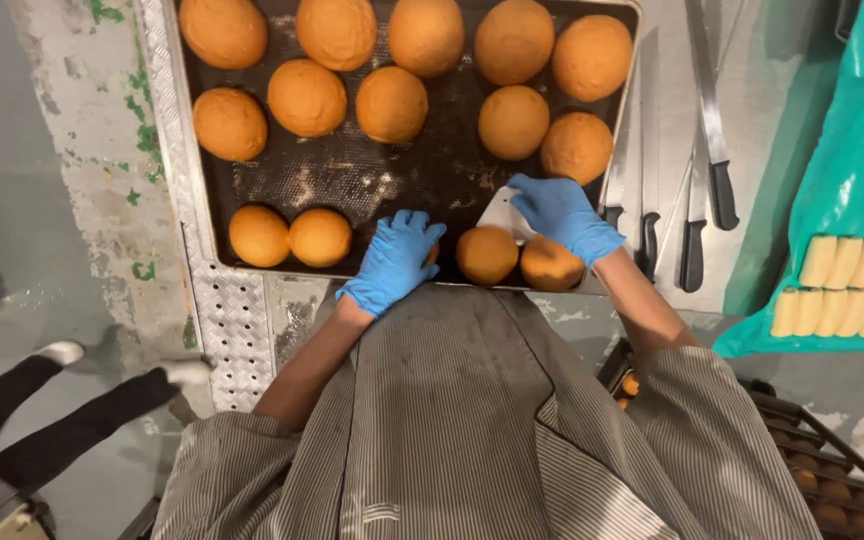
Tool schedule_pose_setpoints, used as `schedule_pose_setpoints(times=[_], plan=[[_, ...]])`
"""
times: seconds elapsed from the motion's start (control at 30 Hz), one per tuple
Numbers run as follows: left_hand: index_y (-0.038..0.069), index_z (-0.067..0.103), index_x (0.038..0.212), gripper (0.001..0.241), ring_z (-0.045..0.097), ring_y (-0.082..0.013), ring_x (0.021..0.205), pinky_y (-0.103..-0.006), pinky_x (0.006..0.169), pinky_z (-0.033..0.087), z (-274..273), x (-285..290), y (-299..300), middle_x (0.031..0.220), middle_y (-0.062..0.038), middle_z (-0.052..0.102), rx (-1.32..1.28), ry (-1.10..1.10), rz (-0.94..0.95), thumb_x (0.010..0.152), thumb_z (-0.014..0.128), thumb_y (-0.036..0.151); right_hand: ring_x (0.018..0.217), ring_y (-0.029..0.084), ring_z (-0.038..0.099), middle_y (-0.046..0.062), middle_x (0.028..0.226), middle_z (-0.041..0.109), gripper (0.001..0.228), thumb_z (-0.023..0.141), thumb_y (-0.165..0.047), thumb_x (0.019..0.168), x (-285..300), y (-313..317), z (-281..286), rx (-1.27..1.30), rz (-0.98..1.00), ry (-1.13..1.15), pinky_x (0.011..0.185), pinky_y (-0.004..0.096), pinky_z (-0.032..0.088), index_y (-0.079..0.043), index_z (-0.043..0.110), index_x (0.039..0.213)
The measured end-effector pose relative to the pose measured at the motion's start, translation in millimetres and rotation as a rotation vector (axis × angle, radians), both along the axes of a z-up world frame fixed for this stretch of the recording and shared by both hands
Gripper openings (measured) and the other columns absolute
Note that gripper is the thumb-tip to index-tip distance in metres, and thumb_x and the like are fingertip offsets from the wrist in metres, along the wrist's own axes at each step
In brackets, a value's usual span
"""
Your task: Slicing bread buns horizontally with a serrated knife and smoothing toppings with a scraper.
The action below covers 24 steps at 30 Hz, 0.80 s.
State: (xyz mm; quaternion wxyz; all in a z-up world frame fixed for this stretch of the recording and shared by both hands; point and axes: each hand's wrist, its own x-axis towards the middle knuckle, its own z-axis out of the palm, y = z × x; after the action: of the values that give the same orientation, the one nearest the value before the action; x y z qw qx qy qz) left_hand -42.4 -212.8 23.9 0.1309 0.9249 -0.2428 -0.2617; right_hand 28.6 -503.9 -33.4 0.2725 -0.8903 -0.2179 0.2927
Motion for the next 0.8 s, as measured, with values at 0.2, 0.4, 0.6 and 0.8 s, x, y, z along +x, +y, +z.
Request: schedule_pose_setpoints(times=[0.2,0.4,0.6,0.8], plan=[[0.013,0.05,0.148,0.083,0.056,-0.0316,0.105,-0.047,0.085,0.049,-15.2,-11.6,17.5,0.119,-0.014,0.056,0.041,0.092,0.158,0.075,0.081,0.04,0.087,0.04,0.071,0.022,0.094,0.074,0.037,0.058,-0.029,0.1,-19.5,1.7,-16.4,-0.033,0.004,0.296,0.082,0.049,0.054,-0.009,0.06,0.131],[0.012,0.047,0.148,0.09,0.056,-0.0345,0.105,-0.0485,0.089,0.05,-12.8,-16.5,23.8,0.121,-0.016,0.055,-0.069,0.092,0.232,0.071,0.084,0.039,0.08,0.042,0.069,0.024,0.087,0.071,0.038,0.062,-0.027,0.097,-14.2,15.0,-17.0,-0.005,-0.077,0.199,0.075,0.051,0.054,-0.006,0.06,0.129],[0.008,0.047,0.146,0.087,0.057,-0.034,0.106,-0.0464,0.089,0.051,-9.1,-12.2,28.7,0.122,-0.017,0.055,-0.095,0.066,0.213,0.073,0.084,0.039,0.084,0.043,0.07,0.022,0.088,0.071,0.025,0.063,-0.022,0.1,16.5,100.3,-5.6,0.171,-0.077,-0.17,0.072,0.051,0.054,-0.012,0.064,0.123],[0.012,0.056,0.133,0.069,0.057,-0.0317,0.11,-0.046,0.09,0.05,3.8,-21.4,48.2,0.124,-0.013,0.056,-0.104,0.022,0.206,0.076,0.084,0.038,0.091,0.043,0.068,0.02,0.097,0.073,0.024,0.065,-0.025,0.09,-5.3,169.9,-52.2,0.22,0.283,0.165,0.076,0.052,0.052,-0.013,0.071,0.11]])
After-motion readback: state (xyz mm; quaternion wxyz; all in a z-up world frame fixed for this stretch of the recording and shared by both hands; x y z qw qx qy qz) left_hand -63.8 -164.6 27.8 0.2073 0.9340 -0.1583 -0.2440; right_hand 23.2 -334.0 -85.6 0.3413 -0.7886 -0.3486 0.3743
